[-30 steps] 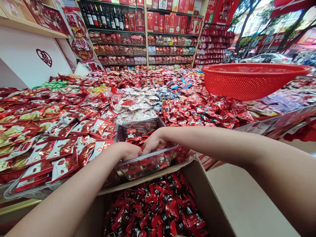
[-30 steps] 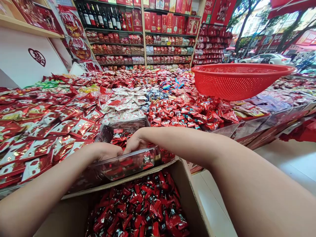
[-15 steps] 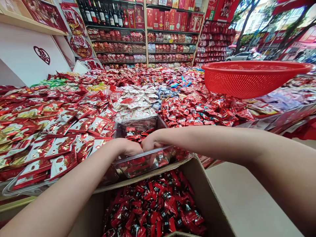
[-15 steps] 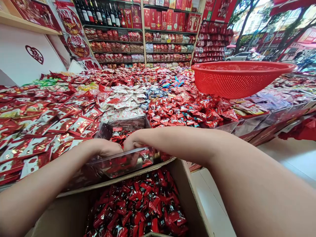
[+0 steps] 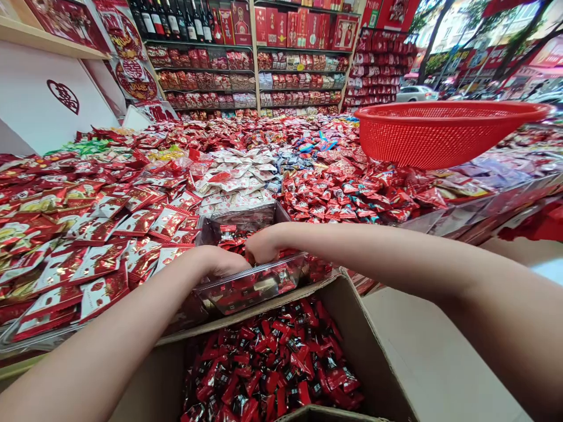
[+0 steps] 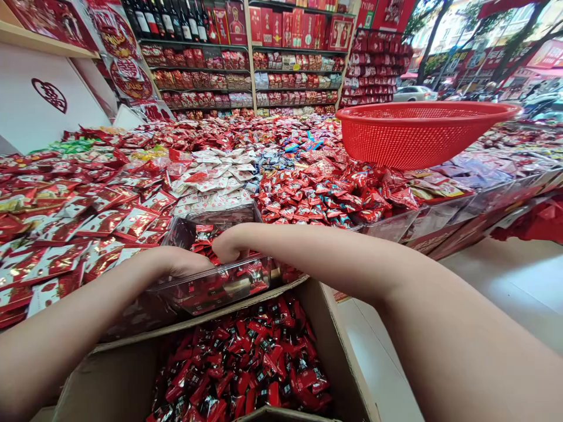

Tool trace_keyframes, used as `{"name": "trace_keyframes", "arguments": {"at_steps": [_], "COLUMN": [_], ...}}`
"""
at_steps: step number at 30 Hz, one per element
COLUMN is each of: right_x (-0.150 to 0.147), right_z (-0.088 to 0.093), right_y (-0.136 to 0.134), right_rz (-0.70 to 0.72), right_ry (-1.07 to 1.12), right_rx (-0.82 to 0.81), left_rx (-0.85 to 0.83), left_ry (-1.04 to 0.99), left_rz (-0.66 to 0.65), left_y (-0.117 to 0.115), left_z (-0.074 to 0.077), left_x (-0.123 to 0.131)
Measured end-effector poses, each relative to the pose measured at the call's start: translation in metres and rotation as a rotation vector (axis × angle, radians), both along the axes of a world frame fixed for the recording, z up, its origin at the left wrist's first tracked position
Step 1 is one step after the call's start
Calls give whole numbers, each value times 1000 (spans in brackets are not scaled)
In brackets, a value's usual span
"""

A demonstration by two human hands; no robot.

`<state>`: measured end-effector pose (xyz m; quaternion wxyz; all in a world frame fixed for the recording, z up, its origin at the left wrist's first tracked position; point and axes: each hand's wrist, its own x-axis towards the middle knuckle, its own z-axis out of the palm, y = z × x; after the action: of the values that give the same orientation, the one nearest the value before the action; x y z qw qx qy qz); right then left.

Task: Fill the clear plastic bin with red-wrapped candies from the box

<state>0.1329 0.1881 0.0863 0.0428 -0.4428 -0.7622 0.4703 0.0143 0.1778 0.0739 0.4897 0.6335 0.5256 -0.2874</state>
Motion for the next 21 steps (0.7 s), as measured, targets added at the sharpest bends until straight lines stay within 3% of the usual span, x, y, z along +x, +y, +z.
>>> {"name": "trace_keyframes", "arguments": {"at_steps": [1,3,4,6,7,8,9,11,13,15,18,21], "right_x": [9,32,43,59,61,60,55,38,17,1,-9,-4], "right_z": [18,48,56,50,35,13,-15,-75,-130,-169,-196,-192], "right_y": [-8,-30,-44,-72,-85,-96,-105,-117,-125,-133,-142,-144], "right_rz": [30,66,132,357,462,512,499,428,471,409,450,475], "right_ry": [-114,-95,-45,-14,-34,-79,-169,-465,-622,-705,-711,-723], "right_rx": [96,282,241,-94,-273,-348,-274,27,29,132,54,40], "left_rx": [-18,-33,-36,-32,-24,-15,-5,14,32,59,103,158], "left_ry": [-16,-45,-56,-63,-60,-55,-49,-36,-28,-20,-6,-9], "left_rz": [-2,-2,1,11,16,19,21,23,16,1,-29,-57], "left_y": [-1,-2,-2,-4,-4,-5,-6,-8,-9,-9,-8,-7], "left_z": [1,4,5,7,8,8,9,10,10,11,10,10], "left_x": [0,2,2,3,3,3,3,3,4,4,3,2]}}
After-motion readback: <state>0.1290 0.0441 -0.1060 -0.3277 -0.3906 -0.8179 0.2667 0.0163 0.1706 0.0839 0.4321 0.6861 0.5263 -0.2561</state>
